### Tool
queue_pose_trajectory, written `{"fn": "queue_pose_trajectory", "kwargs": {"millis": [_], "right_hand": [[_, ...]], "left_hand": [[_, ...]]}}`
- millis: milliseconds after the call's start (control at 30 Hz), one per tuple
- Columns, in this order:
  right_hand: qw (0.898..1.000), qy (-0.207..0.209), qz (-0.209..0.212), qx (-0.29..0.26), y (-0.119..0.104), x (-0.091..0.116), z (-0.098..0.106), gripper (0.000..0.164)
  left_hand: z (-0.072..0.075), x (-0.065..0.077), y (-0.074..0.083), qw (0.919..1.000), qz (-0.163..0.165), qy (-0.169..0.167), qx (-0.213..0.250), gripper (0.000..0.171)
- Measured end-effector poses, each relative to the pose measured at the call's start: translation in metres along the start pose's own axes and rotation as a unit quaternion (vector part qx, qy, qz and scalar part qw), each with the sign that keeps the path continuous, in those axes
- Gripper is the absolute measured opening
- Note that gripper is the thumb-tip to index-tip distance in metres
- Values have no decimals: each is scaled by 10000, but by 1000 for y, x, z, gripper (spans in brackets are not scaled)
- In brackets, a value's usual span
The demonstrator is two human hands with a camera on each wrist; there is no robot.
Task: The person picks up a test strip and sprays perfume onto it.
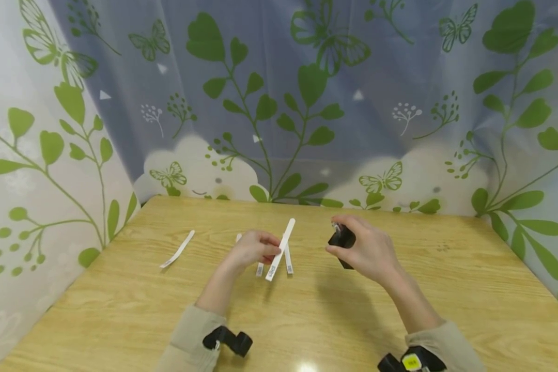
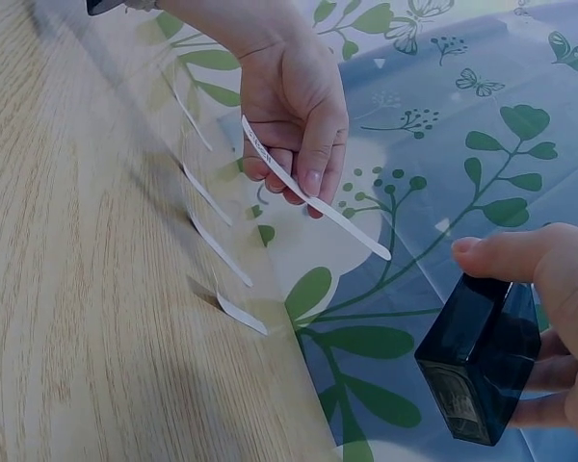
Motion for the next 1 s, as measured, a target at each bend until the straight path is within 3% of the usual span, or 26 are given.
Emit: {"fn": "queue_pose_trajectory", "kwargs": {"millis": [700, 1000], "right_hand": [[10000, 74, 22, 42, 1, 2, 2, 52], [9994, -96, -274, -209, 8, 5, 1, 53]], "left_hand": [[-1, -2, -2, 10000, 87, -13, -46, 16], [4, -2, -4, 10000, -17, 60, -20, 17]]}}
Point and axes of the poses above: each hand's wrist, its own x-axis away from the middle knuckle, its own z-axis out of the back of the hand, y = z × x, the point moved 9 cm from there along -x, towards the middle knuckle, and after that the axes turned 5 degrees about z, right-handed, at the moved point
